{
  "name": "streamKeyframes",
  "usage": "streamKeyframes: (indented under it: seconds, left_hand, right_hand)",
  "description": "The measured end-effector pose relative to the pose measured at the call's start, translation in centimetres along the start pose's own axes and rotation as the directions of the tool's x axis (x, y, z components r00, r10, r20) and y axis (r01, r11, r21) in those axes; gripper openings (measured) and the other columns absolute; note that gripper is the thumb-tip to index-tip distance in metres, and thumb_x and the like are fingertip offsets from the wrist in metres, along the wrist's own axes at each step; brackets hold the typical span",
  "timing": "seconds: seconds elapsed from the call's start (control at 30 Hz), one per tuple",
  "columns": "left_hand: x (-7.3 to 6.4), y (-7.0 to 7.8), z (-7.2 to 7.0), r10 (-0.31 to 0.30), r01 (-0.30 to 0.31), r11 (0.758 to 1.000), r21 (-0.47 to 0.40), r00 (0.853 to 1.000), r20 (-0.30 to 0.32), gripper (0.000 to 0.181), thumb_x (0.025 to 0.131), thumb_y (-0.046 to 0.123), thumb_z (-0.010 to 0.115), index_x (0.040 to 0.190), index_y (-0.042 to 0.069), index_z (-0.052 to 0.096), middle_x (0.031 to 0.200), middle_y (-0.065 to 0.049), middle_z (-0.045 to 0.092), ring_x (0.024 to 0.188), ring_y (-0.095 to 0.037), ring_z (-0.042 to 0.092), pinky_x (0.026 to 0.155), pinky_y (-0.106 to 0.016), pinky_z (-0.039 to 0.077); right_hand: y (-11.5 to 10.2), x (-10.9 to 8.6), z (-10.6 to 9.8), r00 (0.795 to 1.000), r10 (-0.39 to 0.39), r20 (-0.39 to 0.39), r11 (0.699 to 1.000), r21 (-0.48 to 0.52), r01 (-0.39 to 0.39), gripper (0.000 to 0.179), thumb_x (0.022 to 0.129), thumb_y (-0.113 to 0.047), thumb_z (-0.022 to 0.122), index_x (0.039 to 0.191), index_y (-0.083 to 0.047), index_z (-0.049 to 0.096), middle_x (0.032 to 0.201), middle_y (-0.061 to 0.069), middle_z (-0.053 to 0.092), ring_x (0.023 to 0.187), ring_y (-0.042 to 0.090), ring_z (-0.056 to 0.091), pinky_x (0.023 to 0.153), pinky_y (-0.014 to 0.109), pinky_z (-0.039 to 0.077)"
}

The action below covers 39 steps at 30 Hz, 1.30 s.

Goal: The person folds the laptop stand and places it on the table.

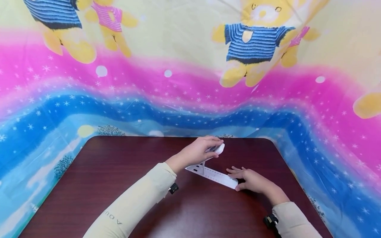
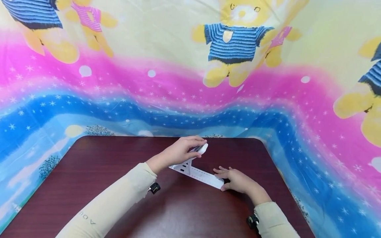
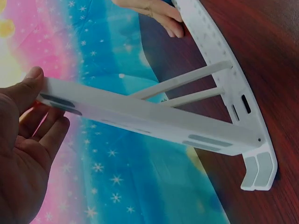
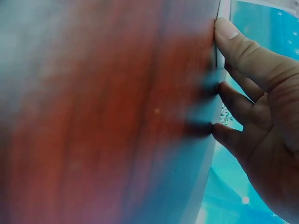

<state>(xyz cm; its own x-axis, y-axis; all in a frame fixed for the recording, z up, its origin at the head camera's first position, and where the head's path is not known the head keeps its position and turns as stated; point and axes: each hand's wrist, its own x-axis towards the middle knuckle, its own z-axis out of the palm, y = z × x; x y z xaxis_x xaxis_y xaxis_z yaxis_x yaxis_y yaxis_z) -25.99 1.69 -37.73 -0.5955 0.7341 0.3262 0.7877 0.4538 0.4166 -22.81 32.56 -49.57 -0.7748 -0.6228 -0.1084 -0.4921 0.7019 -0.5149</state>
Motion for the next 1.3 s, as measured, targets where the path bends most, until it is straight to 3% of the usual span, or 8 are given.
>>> streamKeyframes:
  seconds: [0.33,0.57,0.77,0.87,1.1,1.3]
  left_hand:
    - [-0.9,-0.4,-0.4,-0.001,0.001,0.999,0.045,1.0,-0.002,0.059,0.097,0.019,0.072,0.152,0.012,0.051,0.152,-0.005,0.054,0.143,-0.021,0.048,0.113,-0.034,0.045]
    - [-1.0,-0.7,-0.6,0.024,-0.023,0.999,0.045,0.999,-0.023,0.057,0.097,0.017,0.071,0.151,0.012,0.052,0.151,-0.004,0.056,0.142,-0.019,0.049,0.113,-0.032,0.045]
    - [-1.4,-0.7,-0.6,0.021,-0.02,0.999,0.042,1.0,-0.023,0.055,0.097,0.007,0.07,0.149,0.013,0.055,0.148,-0.004,0.058,0.137,-0.018,0.054,0.108,-0.03,0.049]
    - [-1.5,-0.7,-0.5,0.009,-0.008,1.0,0.022,0.999,-0.046,0.053,0.096,0.005,0.07,0.147,0.013,0.057,0.145,-0.004,0.061,0.134,-0.018,0.057,0.104,-0.029,0.052]
    - [-1.8,-0.8,0.1,-0.003,0.001,1.0,-0.018,0.994,-0.107,0.05,0.094,0.005,0.073,0.143,0.013,0.062,0.14,-0.004,0.065,0.131,-0.019,0.06,0.103,-0.03,0.053]
    - [-2.0,-1.0,0.4,-0.001,-0.009,0.998,-0.067,0.988,-0.152,0.046,0.094,0.003,0.073,0.139,0.013,0.066,0.135,-0.006,0.068,0.12,-0.017,0.066,0.094,-0.027,0.057]
  right_hand:
    - [-0.8,0.8,0.1,0.998,-0.043,0.038,0.999,-0.019,0.044,0.061,0.087,-0.03,0.081,0.143,-0.018,0.062,0.156,0.003,0.049,0.15,0.032,0.036,0.121,0.066,0.019]
    - [-1.0,1.0,0.1,0.998,-0.058,0.039,0.998,-0.03,0.059,0.063,0.086,-0.028,0.082,0.144,-0.019,0.061,0.156,-0.001,0.049,0.151,0.03,0.034,0.121,0.064,0.019]
    - [-2.0,1.1,0.6,0.983,-0.166,0.079,0.977,-0.12,0.175,0.061,0.087,-0.025,0.081,0.144,-0.019,0.061,0.151,0.002,0.055,0.148,0.035,0.038,0.118,0.066,0.025]
    - [-2.4,1.2,0.7,0.981,-0.176,0.084,0.972,-0.14,0.187,0.063,0.087,-0.023,0.081,0.146,-0.019,0.059,0.152,0.002,0.054,0.149,0.035,0.037,0.118,0.065,0.025]
    - [-2.4,1.0,1.3,0.988,-0.122,0.093,0.991,-0.045,0.127,0.067,0.086,-0.022,0.081,0.148,-0.02,0.056,0.156,-0.002,0.049,0.152,0.031,0.032,0.121,0.063,0.022]
    - [-2.5,1.1,1.6,0.985,-0.159,0.066,0.987,0.001,0.16,0.069,0.083,-0.024,0.083,0.148,-0.017,0.057,0.155,0.003,0.05,0.15,0.038,0.033,0.117,0.069,0.02]
